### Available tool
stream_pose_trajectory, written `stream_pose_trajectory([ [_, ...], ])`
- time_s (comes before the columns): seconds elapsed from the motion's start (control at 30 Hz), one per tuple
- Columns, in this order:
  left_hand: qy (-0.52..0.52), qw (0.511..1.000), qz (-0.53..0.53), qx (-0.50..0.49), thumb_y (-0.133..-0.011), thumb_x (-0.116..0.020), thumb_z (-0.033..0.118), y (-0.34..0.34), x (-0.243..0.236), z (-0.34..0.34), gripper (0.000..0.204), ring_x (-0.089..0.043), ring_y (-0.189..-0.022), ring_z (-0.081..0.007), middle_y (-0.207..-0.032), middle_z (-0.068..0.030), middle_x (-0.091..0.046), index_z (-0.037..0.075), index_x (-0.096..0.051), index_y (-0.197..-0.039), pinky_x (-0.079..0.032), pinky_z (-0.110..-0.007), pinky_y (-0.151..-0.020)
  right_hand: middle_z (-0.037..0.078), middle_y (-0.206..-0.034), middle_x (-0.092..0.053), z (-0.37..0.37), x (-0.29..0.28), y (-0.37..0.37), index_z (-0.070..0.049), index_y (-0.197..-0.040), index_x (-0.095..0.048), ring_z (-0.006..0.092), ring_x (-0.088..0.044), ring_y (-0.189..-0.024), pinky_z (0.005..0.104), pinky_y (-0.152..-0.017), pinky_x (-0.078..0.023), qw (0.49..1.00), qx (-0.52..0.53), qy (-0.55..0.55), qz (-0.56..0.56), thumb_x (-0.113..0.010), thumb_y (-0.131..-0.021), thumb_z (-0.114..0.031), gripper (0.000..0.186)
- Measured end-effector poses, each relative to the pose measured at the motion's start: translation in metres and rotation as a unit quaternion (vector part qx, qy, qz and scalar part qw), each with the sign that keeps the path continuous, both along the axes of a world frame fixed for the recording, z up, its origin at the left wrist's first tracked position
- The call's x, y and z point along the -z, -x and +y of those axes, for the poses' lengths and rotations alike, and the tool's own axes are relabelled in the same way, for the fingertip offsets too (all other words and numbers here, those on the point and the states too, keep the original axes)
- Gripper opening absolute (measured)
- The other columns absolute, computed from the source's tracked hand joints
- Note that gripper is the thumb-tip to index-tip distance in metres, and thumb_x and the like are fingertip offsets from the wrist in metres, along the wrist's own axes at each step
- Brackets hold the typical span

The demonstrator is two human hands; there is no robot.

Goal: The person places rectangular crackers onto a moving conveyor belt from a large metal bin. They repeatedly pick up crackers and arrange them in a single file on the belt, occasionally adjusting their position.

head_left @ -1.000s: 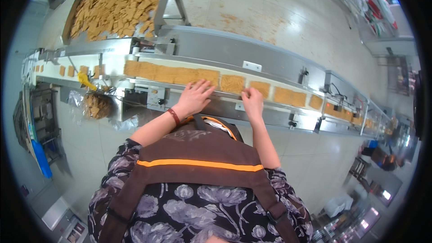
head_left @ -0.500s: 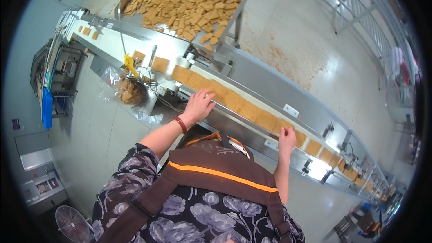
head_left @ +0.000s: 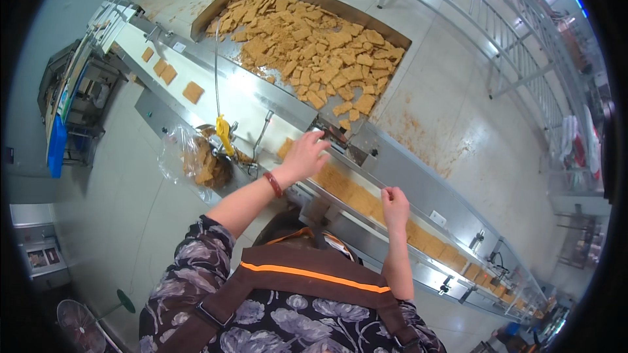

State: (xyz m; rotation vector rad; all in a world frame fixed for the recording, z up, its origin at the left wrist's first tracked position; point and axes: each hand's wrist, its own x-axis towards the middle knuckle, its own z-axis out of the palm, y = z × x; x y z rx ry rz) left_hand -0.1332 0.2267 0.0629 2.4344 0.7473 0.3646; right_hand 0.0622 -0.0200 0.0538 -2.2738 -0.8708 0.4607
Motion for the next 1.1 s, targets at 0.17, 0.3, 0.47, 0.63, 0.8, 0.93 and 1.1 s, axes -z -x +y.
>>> stream_pose_trajectory([
  [0.17,0.104,0.983,0.135,-0.063,-0.083,-0.067,0.033,-0.028,-0.001,0.11,0.043,-0.056,-0.112,-0.0395,-0.124,-0.0214,-0.056,0.004,-0.062,-0.115,-0.048,-0.044,-0.093,0.011,-0.081,-0.064,0.08,-0.015,0.019,-0.007,-0.089,-0.065,0.0269,-0.064,-0.074,0.0375,-0.067,-0.051,0.999,-0.043,-0.029,0.008,-0.065,-0.087,-0.02,0.013],
  [0.3,0.112,0.975,0.175,-0.082,-0.079,-0.067,0.031,-0.033,0.021,0.195,0.047,-0.063,-0.101,-0.0385,-0.108,-0.0252,-0.065,-0.001,-0.061,-0.114,-0.051,-0.044,-0.087,0.011,-0.087,-0.065,0.151,-0.033,0.023,-0.008,-0.094,-0.065,0.0278,-0.065,-0.078,0.038,-0.07,-0.051,0.992,-0.119,-0.041,0.007,-0.065,-0.087,-0.021,0.015],
  [0.47,0.089,0.969,0.21,-0.092,-0.079,-0.065,0.028,-0.06,0.038,0.236,0.039,-0.063,-0.1,-0.0384,-0.105,-0.0243,-0.066,-0.001,-0.063,-0.104,-0.051,-0.044,-0.086,0.015,-0.096,-0.065,0.243,-0.026,-0.037,-0.007,-0.101,-0.064,0.0321,-0.065,-0.088,0.042,-0.077,-0.052,0.981,-0.191,-0.014,-0.033,-0.065,-0.087,-0.026,0.024],
  [0.63,0.035,0.975,0.185,-0.121,-0.084,-0.061,0.026,-0.139,0.011,0.25,0.032,-0.062,-0.104,-0.0357,-0.113,-0.0177,-0.066,0.006,-0.063,-0.11,-0.051,-0.044,-0.085,0.018,-0.107,-0.063,0.346,-0.001,-0.146,-0.002,-0.109,-0.06,0.0365,-0.062,-0.1,0.0447,-0.084,-0.051,0.971,-0.174,0.088,-0.14,-0.063,-0.088,-0.027,0.033],
  [0.8,-0.156,0.961,0.139,-0.183,-0.085,-0.064,0.028,-0.201,0.042,0.294,0.054,-0.049,-0.122,-0.0319,-0.131,-0.0115,-0.054,0.01,-0.047,-0.133,-0.042,-0.047,-0.099,0.013,-0.129,-0.054,0.421,0.008,-0.178,-0.005,-0.123,-0.055,0.0287,-0.049,-0.123,0.0419,-0.098,-0.044,0.913,-0.286,0.173,-0.233,-0.058,-0.089,-0.017,0.036],
  [0.93,-0.133,0.957,0.192,-0.171,-0.081,-0.07,0.027,-0.231,0.043,0.296,0.074,-0.048,-0.123,-0.0334,-0.132,-0.0193,-0.048,0.01,-0.034,-0.144,-0.037,-0.053,-0.103,0.007,-0.133,-0.054,0.44,0.035,-0.206,-0.008,-0.129,-0.053,0.0256,-0.045,-0.13,0.0448,-0.104,-0.037,0.84,-0.395,0.029,-0.37,-0.059,-0.08,-0.008,0.049],
  [1.1,0.083,0.959,-0.016,-0.27,-0.081,-0.07,0.02,-0.204,0.026,0.324,0.075,-0.057,-0.105,-0.0298,-0.128,-0.0216,-0.047,0.006,-0.032,-0.144,-0.052,-0.041,-0.084,0.01,-0.13,-0.057,0.47,0.027,-0.21,-0.007,-0.134,-0.048,0.0253,-0.049,-0.125,0.0453,-0.104,-0.036,0.836,-0.411,0.106,-0.349,-0.066,-0.08,-0.023,0.058],
])
